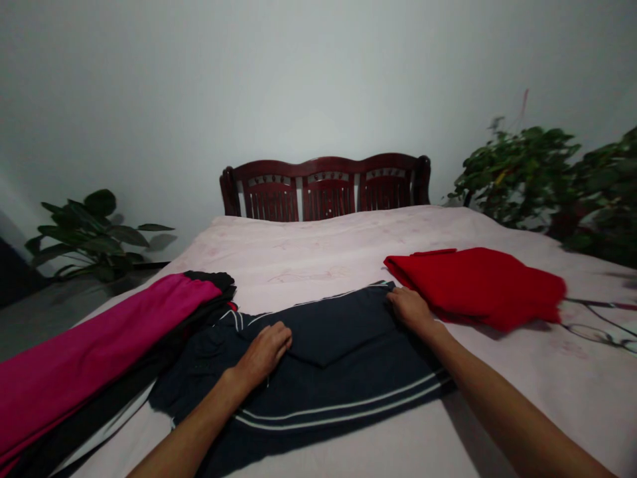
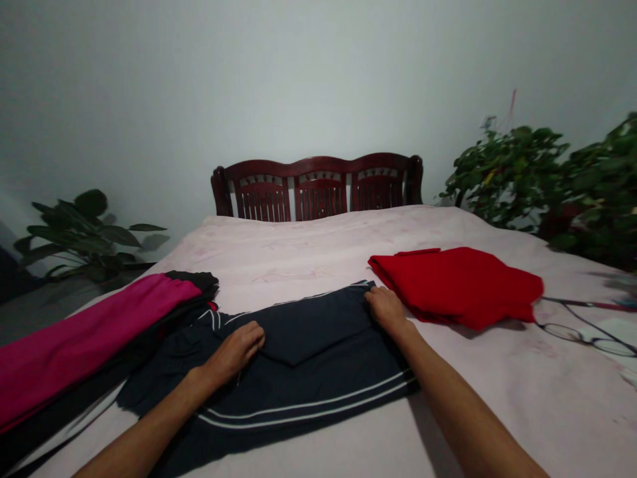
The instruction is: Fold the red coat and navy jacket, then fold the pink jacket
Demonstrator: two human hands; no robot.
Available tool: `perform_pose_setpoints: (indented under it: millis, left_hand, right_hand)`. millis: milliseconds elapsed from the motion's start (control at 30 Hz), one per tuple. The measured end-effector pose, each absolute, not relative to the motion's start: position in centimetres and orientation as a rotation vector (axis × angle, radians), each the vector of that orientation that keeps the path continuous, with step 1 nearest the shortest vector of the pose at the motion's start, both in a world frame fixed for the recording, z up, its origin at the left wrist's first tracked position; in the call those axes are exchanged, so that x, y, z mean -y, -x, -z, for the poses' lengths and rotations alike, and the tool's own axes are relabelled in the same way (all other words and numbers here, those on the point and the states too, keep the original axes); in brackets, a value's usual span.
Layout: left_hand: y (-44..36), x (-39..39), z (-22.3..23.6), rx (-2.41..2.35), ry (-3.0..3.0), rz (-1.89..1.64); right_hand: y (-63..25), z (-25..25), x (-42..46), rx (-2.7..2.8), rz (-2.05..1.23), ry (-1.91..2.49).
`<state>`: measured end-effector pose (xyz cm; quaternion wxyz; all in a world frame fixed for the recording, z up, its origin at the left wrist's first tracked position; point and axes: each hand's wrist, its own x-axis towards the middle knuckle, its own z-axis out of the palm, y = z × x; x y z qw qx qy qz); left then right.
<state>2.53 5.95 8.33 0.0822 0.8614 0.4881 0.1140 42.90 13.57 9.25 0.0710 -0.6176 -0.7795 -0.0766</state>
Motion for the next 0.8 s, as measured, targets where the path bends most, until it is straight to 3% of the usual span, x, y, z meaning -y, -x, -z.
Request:
perform_pose_setpoints:
  millis: [233,500,633,800]
  left_hand:
    - [-2.4,-4.8,-8.2,-1.334,-2.624,-0.3]
    - [-2.3,-4.3,-9.8,-1.468,-2.546,-0.062]
    - [-3.0,-0.7,-10.8,-1.579,-2.489,-0.134]
    - [-2.8,4.7,-8.7,-1.786,-2.474,-0.113]
  right_hand:
    - [-44.6,-9.0,-13.5,2.489,0.012,1.636]
    - [-43.4,-10.4,-13.4,2.442,0.005,1.88]
    - [-40.6,-10.7,-10.1,2.444,0.027,1.737]
    - [-37.0,-7.4,-4.4,2.536,0.002,1.519]
